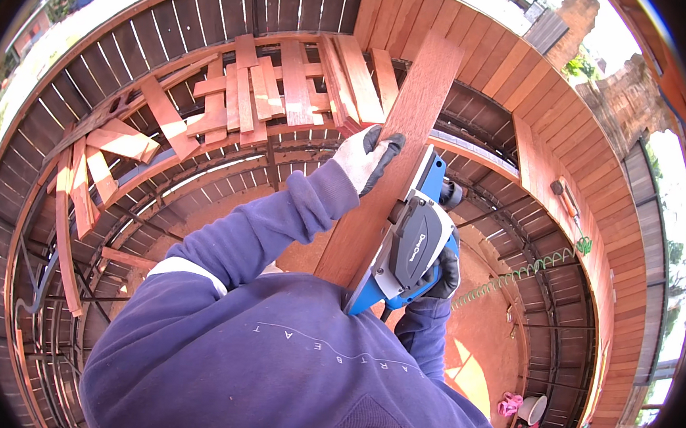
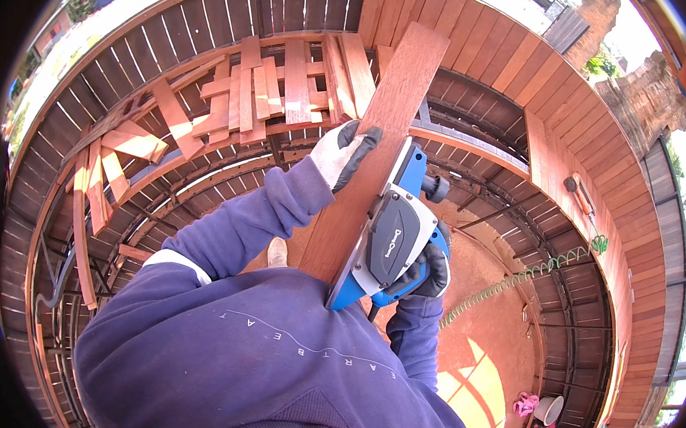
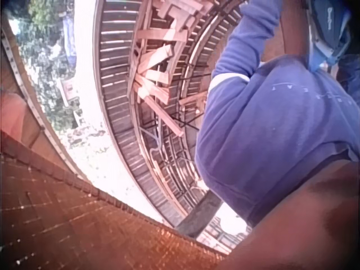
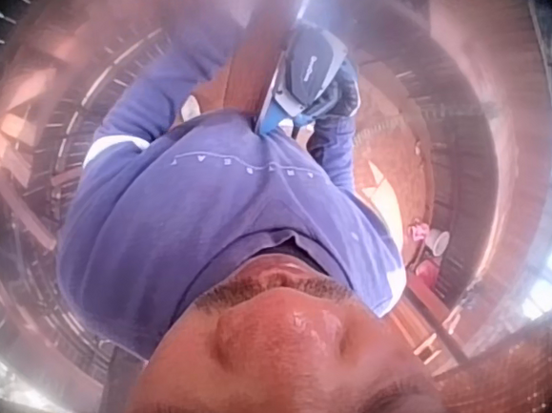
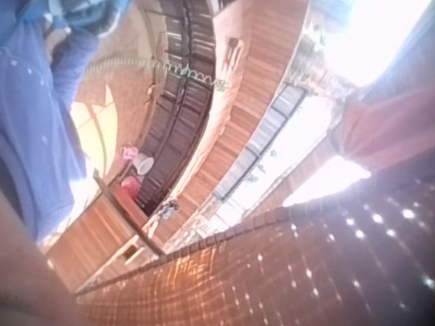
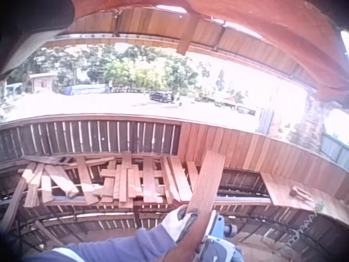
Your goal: The person uses a nail gun to secure wooden planks onto a curved wooden structure. They then retrieve a power planer from a box and use it to smooth the edges of the installed planks.
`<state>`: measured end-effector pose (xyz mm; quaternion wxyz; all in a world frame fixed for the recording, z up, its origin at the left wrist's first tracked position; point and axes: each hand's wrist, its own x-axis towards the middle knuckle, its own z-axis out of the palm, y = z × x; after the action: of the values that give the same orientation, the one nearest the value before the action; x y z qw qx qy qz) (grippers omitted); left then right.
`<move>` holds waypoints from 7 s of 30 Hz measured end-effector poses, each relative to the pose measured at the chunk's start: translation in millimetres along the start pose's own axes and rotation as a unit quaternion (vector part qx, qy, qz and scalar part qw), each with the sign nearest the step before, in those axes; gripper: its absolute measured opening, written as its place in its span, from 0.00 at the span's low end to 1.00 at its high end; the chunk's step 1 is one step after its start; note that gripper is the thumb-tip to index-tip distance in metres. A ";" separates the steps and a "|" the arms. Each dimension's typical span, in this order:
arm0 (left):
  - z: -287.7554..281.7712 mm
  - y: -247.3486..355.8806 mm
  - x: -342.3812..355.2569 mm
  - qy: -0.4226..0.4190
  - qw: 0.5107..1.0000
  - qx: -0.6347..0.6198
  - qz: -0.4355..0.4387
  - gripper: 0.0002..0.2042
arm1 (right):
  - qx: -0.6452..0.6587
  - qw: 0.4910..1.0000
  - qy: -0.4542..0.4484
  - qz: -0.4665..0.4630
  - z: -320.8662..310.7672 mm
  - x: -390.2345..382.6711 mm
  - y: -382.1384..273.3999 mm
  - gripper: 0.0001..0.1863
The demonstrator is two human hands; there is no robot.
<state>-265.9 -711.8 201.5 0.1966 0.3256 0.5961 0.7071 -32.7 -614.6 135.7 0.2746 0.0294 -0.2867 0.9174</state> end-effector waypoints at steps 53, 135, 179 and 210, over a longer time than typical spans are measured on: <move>-149.1 -116.3 -67.7 0.239 0.821 -0.465 -0.229 0.26 | -0.559 0.640 0.435 0.297 -284.4 -283.6 -25.5 0.22; -437.5 -390.2 -388.6 0.380 0.697 -0.289 -0.536 0.14 | -0.657 0.718 0.104 0.204 260.6 164.5 201.5 0.19; -466.8 -449.4 -392.9 0.219 0.759 -0.025 -0.613 0.16 | -0.700 0.679 0.116 0.189 269.0 48.0 145.6 0.22; -450.7 -450.2 -411.7 0.241 0.705 -0.056 -0.665 0.18 | -0.749 0.617 0.162 0.178 286.3 16.6 68.0 0.26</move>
<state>-336.1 -1212.9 -363.6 0.4834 -0.3478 0.6443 0.4798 -111.9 -808.3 343.3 0.0744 -0.3869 -0.8251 0.4050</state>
